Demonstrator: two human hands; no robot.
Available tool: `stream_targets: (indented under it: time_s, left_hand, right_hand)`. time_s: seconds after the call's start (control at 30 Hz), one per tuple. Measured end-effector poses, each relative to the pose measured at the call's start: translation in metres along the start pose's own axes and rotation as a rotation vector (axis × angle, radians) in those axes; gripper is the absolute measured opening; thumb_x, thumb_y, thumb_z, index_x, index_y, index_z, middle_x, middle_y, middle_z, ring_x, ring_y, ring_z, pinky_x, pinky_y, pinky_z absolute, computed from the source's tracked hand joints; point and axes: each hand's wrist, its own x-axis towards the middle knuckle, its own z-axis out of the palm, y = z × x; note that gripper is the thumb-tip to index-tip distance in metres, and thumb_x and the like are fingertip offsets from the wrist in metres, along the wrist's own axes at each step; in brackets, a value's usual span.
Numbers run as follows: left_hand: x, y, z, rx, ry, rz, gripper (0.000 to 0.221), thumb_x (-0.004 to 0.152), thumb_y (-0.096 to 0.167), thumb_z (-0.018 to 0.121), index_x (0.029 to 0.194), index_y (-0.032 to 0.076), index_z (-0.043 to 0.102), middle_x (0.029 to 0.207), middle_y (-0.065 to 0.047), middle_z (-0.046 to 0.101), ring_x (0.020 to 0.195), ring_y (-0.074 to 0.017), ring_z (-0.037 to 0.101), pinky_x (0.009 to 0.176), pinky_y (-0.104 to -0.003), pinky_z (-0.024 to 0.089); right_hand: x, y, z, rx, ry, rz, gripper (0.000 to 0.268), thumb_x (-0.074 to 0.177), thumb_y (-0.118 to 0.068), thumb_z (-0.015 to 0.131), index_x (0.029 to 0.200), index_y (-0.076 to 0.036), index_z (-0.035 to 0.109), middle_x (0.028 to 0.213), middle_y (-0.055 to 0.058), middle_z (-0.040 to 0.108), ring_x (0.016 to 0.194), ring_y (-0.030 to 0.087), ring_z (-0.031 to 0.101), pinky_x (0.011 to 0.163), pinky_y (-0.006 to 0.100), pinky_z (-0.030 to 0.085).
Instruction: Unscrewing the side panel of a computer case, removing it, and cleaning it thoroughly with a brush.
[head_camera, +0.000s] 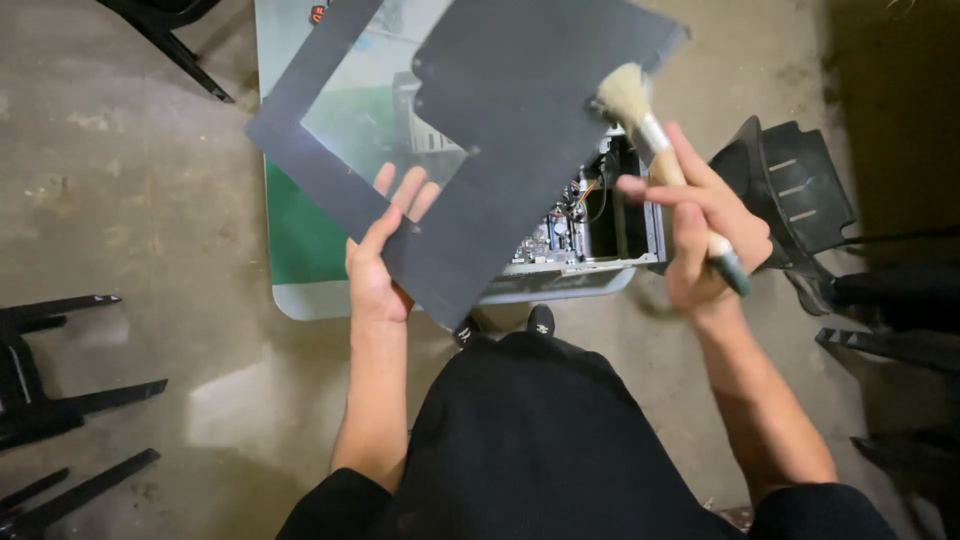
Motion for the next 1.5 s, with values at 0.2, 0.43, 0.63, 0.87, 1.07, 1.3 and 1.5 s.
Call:
stream_targets:
  time_s: [0.2,0.43,0.63,0.87,1.07,1.3,1.5]
  left_hand:
    - [0.003,-0.005,-0.002,-0.038,-0.014,0.021,0.068,0.088,0.007,0.061,0.153,0.002,0.043,0.152,-0.029,0.051,0.141,-0.0411,0.052,0.113,-0.052,0.047]
    - [-0.027,-0.003,0.016,0.089,-0.032,-0.058,0.064,0.084,0.007,0.065,0.146,0.002,0.051,0.137,-0.032,0.063,0.111,-0.0423,0.069,0.093,-0.050,0.056]
    - [-0.031,-0.001,-0.016,0.291,-0.092,0.170,0.066,0.088,0.007,0.067,0.149,-0.006,0.043,0.130,-0.028,0.063,0.116,-0.0470,0.069,0.092,-0.053,0.061]
    - [-0.057,-0.015,-0.042,0.520,-0.212,0.407,0.049,0.097,-0.005,0.060,0.145,-0.007,0.051,0.131,-0.035,0.063,0.116,-0.0428,0.067,0.092,-0.051,0.062]
    - [-0.058,-0.030,-0.057,0.395,-0.188,0.369,0.051,0.096,-0.001,0.064,0.145,-0.008,0.051,0.132,-0.035,0.063,0.116,-0.0426,0.067,0.093,-0.053,0.061]
    - [-0.080,-0.009,-0.038,0.540,-0.246,0.302,0.053,0.100,0.006,0.059,0.147,-0.011,0.043,0.137,-0.030,0.062,0.121,-0.0419,0.069,0.106,-0.046,0.059]
    - [-0.083,-0.001,-0.039,0.625,-0.226,0.260,0.047,0.097,0.009,0.063,0.138,-0.012,0.053,0.132,-0.025,0.067,0.122,-0.0330,0.069,0.099,-0.038,0.064]
  right_hand:
    - [-0.093,0.003,0.031,0.989,-0.735,1.128,0.075,0.092,0.001,0.069,0.157,-0.002,0.032,0.137,0.010,0.067,0.118,0.013,0.067,0.111,0.026,0.051]
    - [-0.050,0.059,-0.067,-0.138,0.239,0.328,0.071,0.101,-0.048,0.027,0.091,0.010,0.067,0.105,0.032,0.067,0.099,0.043,0.066,0.100,0.051,0.052]
    - [-0.055,0.025,-0.090,-0.564,0.194,0.442,0.089,0.119,-0.056,0.027,0.109,0.017,0.077,0.094,0.024,0.067,0.087,0.035,0.062,0.078,0.042,0.046]
    - [0.061,0.007,0.039,-0.260,-0.605,0.877,0.064,0.094,-0.037,0.074,0.132,0.012,0.061,0.135,0.033,0.061,0.128,0.036,0.059,0.111,0.043,0.047]
    - [0.037,0.068,0.113,1.448,-0.978,-0.223,0.058,0.115,-0.046,0.036,0.151,-0.003,0.053,0.170,0.018,0.027,0.146,0.022,0.042,0.123,0.048,0.040]
    - [0.084,0.046,0.042,-0.552,-0.199,0.074,0.018,0.108,0.005,0.065,0.094,-0.004,0.057,0.099,0.009,0.071,0.076,0.029,0.058,0.069,0.039,0.044]
    - [0.132,0.030,0.049,0.503,-0.406,0.134,0.032,0.111,-0.011,0.040,0.104,0.004,0.068,0.114,0.021,0.073,0.110,0.034,0.075,0.096,0.040,0.065]
